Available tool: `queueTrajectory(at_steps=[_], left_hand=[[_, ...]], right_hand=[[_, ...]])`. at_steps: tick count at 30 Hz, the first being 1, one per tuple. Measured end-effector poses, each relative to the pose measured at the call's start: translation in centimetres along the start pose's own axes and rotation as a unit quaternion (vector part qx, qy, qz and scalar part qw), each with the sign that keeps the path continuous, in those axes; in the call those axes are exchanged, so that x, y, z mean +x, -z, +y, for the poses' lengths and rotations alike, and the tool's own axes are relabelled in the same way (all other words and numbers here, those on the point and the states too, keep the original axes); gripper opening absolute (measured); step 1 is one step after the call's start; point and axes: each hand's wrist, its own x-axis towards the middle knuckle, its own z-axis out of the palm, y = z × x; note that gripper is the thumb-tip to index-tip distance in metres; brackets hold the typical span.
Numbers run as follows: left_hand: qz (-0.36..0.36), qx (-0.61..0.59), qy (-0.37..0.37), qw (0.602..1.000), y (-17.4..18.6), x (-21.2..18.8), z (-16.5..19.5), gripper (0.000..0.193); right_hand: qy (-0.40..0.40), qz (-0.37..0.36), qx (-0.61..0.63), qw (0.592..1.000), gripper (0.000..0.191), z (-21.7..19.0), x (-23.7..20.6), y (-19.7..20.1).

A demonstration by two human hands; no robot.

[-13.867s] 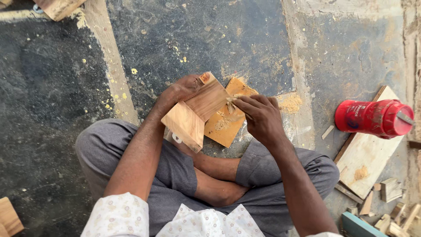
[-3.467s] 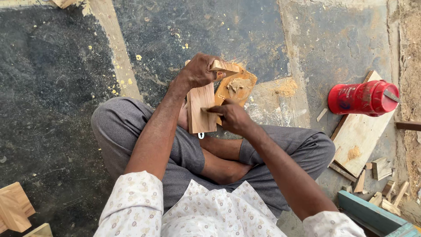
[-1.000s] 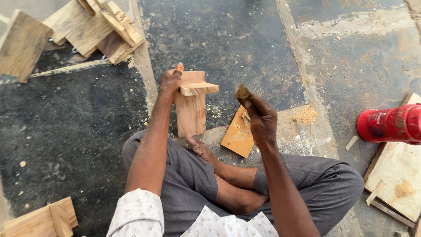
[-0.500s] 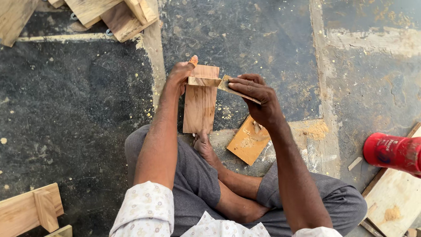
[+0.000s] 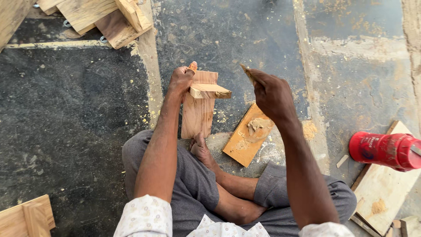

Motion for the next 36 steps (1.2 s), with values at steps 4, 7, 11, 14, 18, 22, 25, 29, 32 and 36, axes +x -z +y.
queueTrajectory(at_steps=[4, 7, 11, 14, 18, 22, 25, 29, 32, 36], left_hand=[[0.077, -0.033, -0.065, 0.994, -1.6, -3.3, 0.2, 0.052], [0.135, 0.039, -0.101, 0.985, -1.7, -5.3, 0.0, 0.056], [0.147, 0.014, -0.083, 0.986, -1.8, -6.9, -0.5, 0.051], [0.172, 0.027, -0.137, 0.975, -2.1, -7.6, -0.9, 0.052], [0.199, 0.028, -0.131, 0.971, -2.5, -8.1, -1.4, 0.052], [0.222, 0.032, -0.103, 0.969, -2.6, -7.8, -1.5, 0.053], [0.211, 0.030, -0.129, 0.969, -2.2, -7.6, -1.6, 0.058], [0.223, 0.023, -0.124, 0.967, -1.9, -7.8, -1.6, 0.056], [0.215, 0.015, -0.125, 0.968, -2.0, -8.1, -1.4, 0.055], [0.225, 0.016, -0.142, 0.964, -2.2, -8.3, -1.2, 0.055]], right_hand=[[-0.060, 0.063, 0.208, 0.974, 0.030, -0.1, -5.7, -0.3], [-0.154, 0.087, 0.214, 0.961, 0.030, -1.4, -8.3, -1.1], [-0.166, 0.109, 0.179, 0.964, 0.023, -3.7, -10.7, -2.4], [-0.197, 0.102, 0.142, 0.965, 0.026, -4.5, -11.2, -3.0], [-0.122, 0.136, 0.107, 0.977, 0.030, -6.1, -12.1, -4.0], [-0.151, 0.062, 0.100, 0.981, 0.033, -9.0, -13.6, -5.5], [-0.146, 0.084, 0.244, 0.955, 0.032, -8.9, -14.2, -4.8], [-0.198, 0.128, 0.367, 0.900, 0.029, -5.9, -13.2, -3.3], [-0.199, 0.145, 0.289, 0.925, 0.033, -5.2, -12.3, -4.0], [-0.134, 0.136, 0.052, 0.980, 0.037, -8.0, -12.3, -5.8]])
